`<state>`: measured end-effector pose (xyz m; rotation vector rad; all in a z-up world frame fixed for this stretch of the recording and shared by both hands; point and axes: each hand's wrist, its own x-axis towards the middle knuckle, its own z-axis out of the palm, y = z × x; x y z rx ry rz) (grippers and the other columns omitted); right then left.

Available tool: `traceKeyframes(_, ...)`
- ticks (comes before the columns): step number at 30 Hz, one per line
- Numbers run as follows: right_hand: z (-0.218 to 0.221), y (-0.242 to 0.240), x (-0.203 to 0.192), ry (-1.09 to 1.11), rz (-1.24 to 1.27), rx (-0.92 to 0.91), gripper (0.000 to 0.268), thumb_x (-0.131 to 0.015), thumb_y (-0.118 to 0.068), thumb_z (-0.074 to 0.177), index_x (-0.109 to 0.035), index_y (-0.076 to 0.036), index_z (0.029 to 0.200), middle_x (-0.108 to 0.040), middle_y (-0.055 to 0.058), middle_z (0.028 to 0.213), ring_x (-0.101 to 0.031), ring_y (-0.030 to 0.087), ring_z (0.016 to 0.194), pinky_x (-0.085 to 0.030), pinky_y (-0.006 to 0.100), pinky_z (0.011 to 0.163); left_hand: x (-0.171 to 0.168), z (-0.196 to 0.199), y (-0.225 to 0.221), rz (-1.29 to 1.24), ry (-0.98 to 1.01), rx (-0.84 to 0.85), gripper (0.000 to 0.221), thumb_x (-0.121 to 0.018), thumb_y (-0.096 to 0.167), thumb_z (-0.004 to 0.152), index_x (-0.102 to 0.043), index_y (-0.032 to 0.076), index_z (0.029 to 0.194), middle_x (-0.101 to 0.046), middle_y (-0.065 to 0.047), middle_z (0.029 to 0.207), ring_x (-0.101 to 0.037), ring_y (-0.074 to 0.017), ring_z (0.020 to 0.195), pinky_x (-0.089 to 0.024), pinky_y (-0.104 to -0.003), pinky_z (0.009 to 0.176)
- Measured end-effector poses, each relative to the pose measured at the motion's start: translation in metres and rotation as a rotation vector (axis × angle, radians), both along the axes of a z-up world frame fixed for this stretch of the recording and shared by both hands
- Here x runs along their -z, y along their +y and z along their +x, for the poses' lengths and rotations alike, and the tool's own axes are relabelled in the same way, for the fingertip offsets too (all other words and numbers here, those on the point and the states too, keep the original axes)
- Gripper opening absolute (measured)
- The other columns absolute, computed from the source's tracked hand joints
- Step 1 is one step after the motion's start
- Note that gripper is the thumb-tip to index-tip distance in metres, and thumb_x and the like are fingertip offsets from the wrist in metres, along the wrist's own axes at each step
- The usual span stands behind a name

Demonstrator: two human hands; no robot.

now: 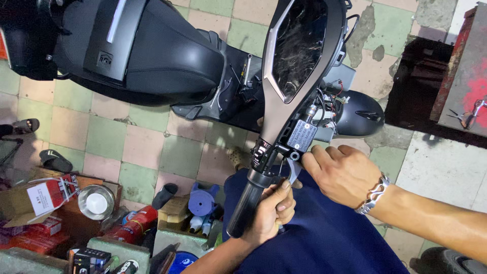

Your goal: The person works on the handlebar assembly of a scooter, using a wrench to tighten bolts on the brake lever and throttle housing. They then pick up a black plastic front fairing and align it with the handlebars, preparing to install it.

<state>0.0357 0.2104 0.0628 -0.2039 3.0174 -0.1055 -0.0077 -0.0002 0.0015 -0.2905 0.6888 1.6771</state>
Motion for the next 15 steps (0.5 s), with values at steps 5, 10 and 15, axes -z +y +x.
traceKeyframes(5,-0.006,-0.003,0.005,-0.131,0.010,0.115,0.024,-0.063,-0.036,0.091,-0.059,-0.014,0.082,-0.058,0.002,0.066,-0.063,0.020,0.050,-0.051,0.035,0.047,-0.001,-0.001,0.002,-0.014,-0.049,0.021,0.027,-0.049,0.024,0.109,-0.060,0.000,0.113,-0.035,0.004,0.061,-0.025,-0.0042,0.044,-0.021,-0.022,0.040)
traceKeyframes(10,-0.007,0.001,-0.008,0.028,-0.059,0.066,0.028,-0.065,-0.039,0.089,-0.058,-0.013,0.079,-0.058,0.003,0.069,-0.063,0.021,0.055,-0.051,0.035,0.050,0.000,0.001,0.001,0.014,-0.004,0.001,0.026,-0.050,0.023,0.110,-0.059,-0.001,0.113,-0.035,0.004,0.062,-0.025,-0.0040,0.045,-0.020,-0.022,0.041)
traceKeyframes(15,-0.003,0.006,-0.012,0.088,-0.078,-0.051,0.017,-0.063,-0.020,0.073,-0.058,-0.011,0.087,-0.060,0.003,0.078,-0.066,0.018,0.064,-0.052,0.032,0.053,0.002,0.002,-0.001,0.003,-0.036,-0.002,0.027,-0.051,0.024,0.110,-0.059,-0.001,0.113,-0.036,0.004,0.063,-0.024,-0.0040,0.046,-0.020,-0.022,0.042)
